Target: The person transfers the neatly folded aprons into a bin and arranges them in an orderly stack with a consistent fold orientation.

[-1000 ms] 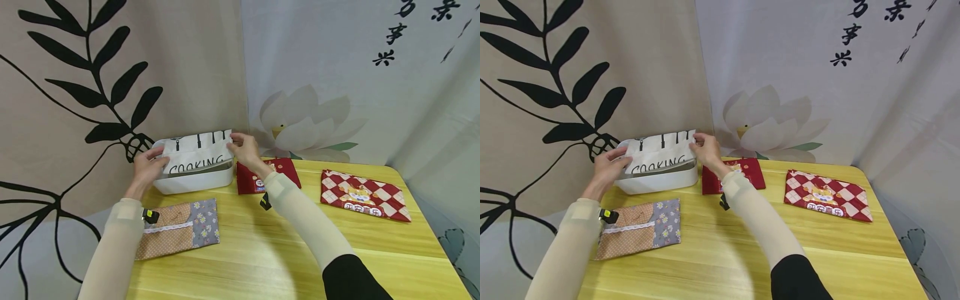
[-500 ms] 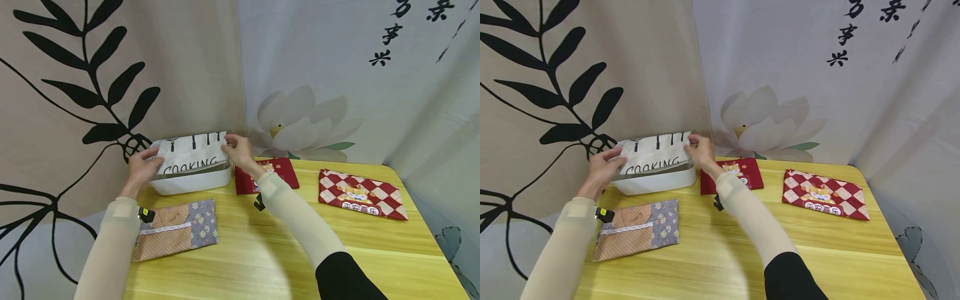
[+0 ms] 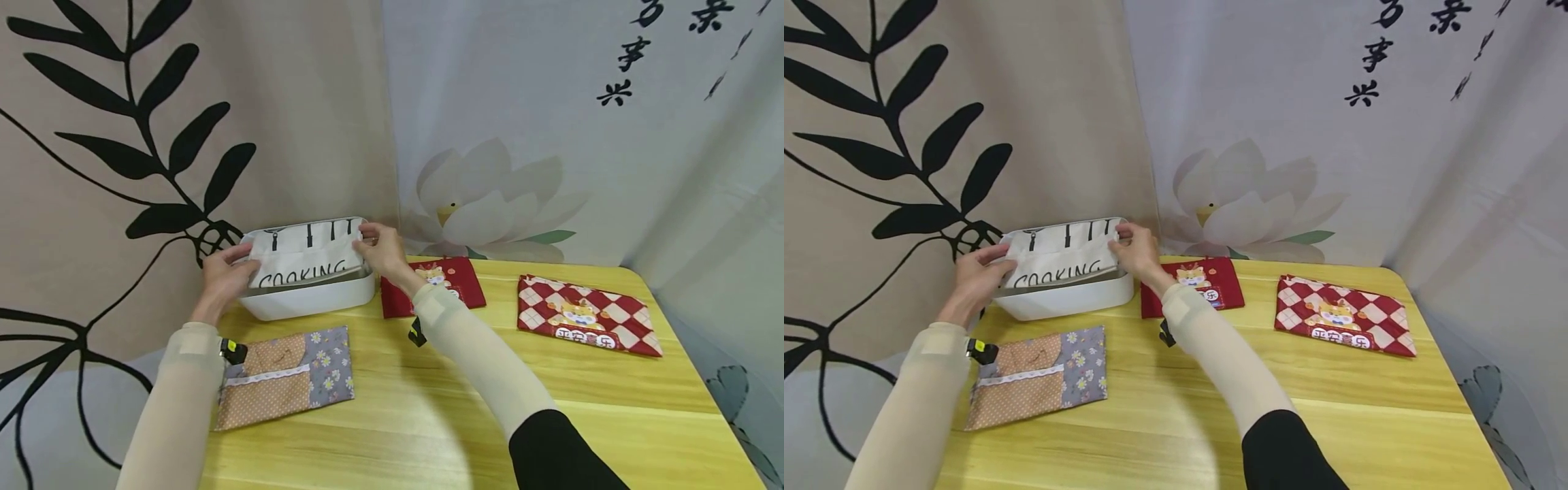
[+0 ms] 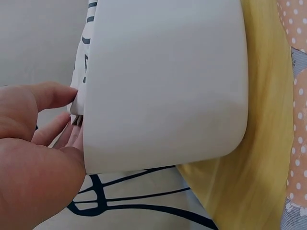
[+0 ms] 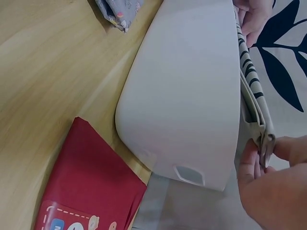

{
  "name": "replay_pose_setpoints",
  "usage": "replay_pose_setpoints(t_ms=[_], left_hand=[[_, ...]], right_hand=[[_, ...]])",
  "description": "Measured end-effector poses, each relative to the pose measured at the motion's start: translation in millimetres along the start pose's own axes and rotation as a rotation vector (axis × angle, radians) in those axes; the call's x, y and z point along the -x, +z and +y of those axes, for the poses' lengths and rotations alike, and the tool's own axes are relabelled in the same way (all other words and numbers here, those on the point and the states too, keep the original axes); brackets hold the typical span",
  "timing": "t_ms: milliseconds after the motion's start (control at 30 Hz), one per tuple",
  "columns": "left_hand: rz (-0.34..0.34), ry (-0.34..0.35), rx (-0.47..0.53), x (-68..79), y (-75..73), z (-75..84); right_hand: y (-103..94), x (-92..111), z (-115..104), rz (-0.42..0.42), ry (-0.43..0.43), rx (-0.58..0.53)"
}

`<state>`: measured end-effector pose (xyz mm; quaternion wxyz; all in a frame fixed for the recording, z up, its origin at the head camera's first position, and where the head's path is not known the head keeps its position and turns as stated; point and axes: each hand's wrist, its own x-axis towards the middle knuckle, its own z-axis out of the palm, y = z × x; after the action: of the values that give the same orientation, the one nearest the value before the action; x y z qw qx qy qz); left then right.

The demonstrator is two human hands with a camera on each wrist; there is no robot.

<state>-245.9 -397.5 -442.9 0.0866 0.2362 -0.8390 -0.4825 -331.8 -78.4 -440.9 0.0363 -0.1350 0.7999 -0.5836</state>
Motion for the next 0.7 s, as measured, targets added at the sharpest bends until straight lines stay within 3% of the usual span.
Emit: replay_pose_setpoints(t_ms=[433, 700], left_hand=[[0.007, -0.029, -0.015, -8.1, -1.9, -3.3], [0.017, -0.008, -0.029, -9.8, -3.5, -5.2]], right_hand=[[5.6, -0.4, 3.4, -0.019, -0.018, 0.020], [9.5, -0.8, 4.0, -0.010, -0.026, 0.069]])
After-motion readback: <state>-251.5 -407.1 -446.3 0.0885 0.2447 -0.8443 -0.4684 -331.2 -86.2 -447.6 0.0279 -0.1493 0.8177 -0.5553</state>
